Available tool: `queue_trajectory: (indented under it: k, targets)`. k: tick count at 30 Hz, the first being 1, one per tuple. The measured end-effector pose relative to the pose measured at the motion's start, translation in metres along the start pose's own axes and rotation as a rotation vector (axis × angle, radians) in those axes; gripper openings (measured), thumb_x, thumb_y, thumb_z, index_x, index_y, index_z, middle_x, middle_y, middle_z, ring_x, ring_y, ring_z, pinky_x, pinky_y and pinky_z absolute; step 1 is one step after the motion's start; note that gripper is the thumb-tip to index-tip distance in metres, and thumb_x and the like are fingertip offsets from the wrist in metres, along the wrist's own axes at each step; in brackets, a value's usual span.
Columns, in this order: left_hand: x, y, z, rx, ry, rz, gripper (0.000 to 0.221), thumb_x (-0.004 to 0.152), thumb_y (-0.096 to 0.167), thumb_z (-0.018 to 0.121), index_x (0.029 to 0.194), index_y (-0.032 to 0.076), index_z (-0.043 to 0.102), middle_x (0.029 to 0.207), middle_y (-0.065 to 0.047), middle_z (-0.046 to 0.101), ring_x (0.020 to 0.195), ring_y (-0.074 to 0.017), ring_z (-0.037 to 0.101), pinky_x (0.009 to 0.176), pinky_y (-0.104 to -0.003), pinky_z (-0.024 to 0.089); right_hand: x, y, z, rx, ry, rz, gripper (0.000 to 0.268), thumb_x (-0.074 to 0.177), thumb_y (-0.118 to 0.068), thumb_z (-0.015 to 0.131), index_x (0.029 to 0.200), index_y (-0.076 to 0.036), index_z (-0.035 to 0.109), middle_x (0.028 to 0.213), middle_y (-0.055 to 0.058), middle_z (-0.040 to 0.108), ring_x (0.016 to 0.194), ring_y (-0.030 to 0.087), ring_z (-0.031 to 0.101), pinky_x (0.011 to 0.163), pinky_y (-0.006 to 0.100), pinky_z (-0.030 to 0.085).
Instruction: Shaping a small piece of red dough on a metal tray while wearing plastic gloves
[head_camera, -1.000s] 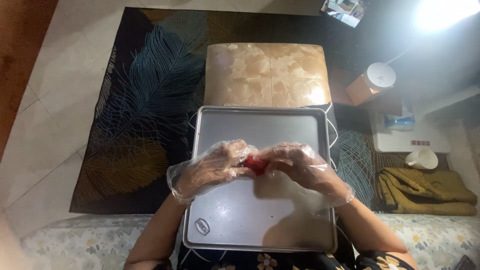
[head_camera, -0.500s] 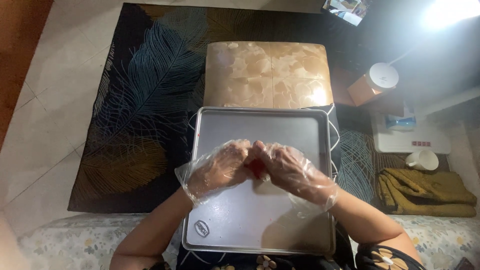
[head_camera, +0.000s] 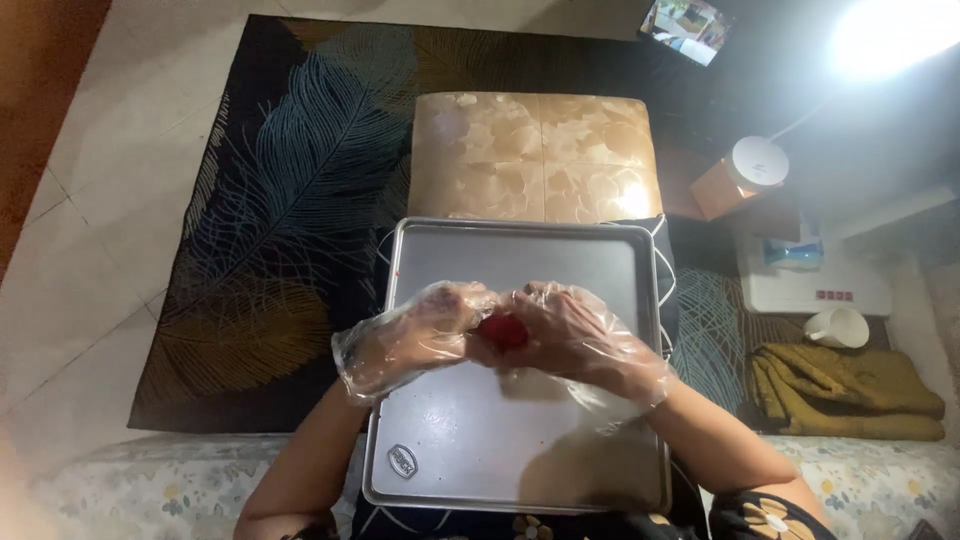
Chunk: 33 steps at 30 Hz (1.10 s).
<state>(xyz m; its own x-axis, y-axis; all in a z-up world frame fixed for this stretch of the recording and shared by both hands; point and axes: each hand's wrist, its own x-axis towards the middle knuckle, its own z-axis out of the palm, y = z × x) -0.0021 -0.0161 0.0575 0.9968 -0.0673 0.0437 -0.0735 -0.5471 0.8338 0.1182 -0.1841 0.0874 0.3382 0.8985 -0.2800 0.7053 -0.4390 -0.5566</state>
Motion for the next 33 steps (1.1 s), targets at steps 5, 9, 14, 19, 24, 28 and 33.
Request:
queue_trajectory:
  k: [5, 9, 14, 19, 24, 28, 33]
  targets:
    - [0.01, -0.004, -0.01, -0.094, -0.078, -0.018, 0.027, 0.096, 0.029, 0.071, 0.077, 0.021, 0.054, 0.069, 0.003, 0.055, 0.064, -0.0147, 0.048, 0.067, -0.029, 0.044, 0.015, 0.023, 0.028, -0.159, 0.025, 0.003, 0.043, 0.078, -0.051, 0.082, 0.102, -0.019, 0.067, 0.092, 0.006, 0.07, 0.09, 0.028, 0.072, 0.08, 0.043, 0.058]
    - [0.014, -0.024, 0.009, 0.149, -0.065, -0.034, 0.027, 0.089, 0.021, 0.075, 0.072, 0.021, 0.054, 0.067, 0.003, 0.058, 0.063, -0.0112, 0.055, 0.06, -0.026, 0.046, 0.017, 0.023, 0.041, -0.168, 0.019, -0.021, 0.03, 0.084, -0.049, 0.076, 0.098, -0.023, 0.068, 0.09, 0.002, 0.071, 0.092, 0.023, 0.072, 0.082, 0.042, 0.058]
    - [0.014, -0.036, 0.021, 0.305, -0.077, -0.077, 0.02, 0.09, 0.015, 0.068, 0.076, 0.017, 0.054, 0.065, 0.001, 0.055, 0.06, -0.0145, 0.055, 0.058, -0.027, 0.047, 0.013, 0.03, 0.046, -0.17, 0.111, -0.051, 0.017, 0.088, -0.032, 0.072, 0.095, -0.016, 0.069, 0.087, 0.005, 0.07, 0.09, 0.025, 0.071, 0.079, 0.043, 0.059]
    - [0.006, 0.01, -0.006, 0.312, -0.144, -0.083, 0.01, 0.093, 0.013, 0.062, 0.083, 0.011, 0.06, 0.068, -0.005, 0.055, 0.063, -0.0177, 0.053, 0.063, -0.029, 0.049, -0.018, 0.003, -0.007, 0.023, 0.07, -0.079, 0.026, 0.086, -0.027, 0.071, 0.109, -0.014, 0.066, 0.091, 0.01, 0.069, 0.096, 0.031, 0.069, 0.082, 0.048, 0.058]
    - [0.0, 0.005, -0.006, 0.106, -0.108, -0.17, 0.034, 0.09, 0.054, 0.073, 0.093, 0.021, 0.065, 0.08, 0.001, 0.065, 0.073, -0.0114, 0.063, 0.07, -0.022, 0.054, -0.025, 0.011, 0.006, -0.075, 0.049, -0.023, 0.037, 0.084, -0.032, 0.08, 0.113, -0.018, 0.065, 0.094, 0.004, 0.066, 0.095, 0.026, 0.067, 0.082, 0.042, 0.058]
    - [0.001, 0.003, 0.001, 0.315, -0.096, -0.051, 0.037, 0.09, 0.053, 0.074, 0.091, 0.017, 0.066, 0.081, -0.004, 0.067, 0.078, -0.0158, 0.067, 0.073, -0.027, 0.057, -0.011, 0.062, 0.06, -0.194, 0.205, -0.138, 0.031, 0.086, -0.032, 0.076, 0.111, -0.02, 0.063, 0.091, 0.002, 0.06, 0.09, 0.025, 0.063, 0.076, 0.041, 0.056]
    - [0.007, -0.006, 0.008, 0.528, -0.085, 0.101, 0.035, 0.092, 0.05, 0.074, 0.084, 0.018, 0.062, 0.076, -0.004, 0.062, 0.073, -0.0159, 0.064, 0.069, -0.029, 0.057, -0.014, 0.059, 0.068, -0.367, 0.417, -0.268, 0.01, 0.096, -0.031, 0.062, 0.101, -0.022, 0.062, 0.088, 0.0, 0.056, 0.085, 0.019, 0.059, 0.067, 0.034, 0.053]
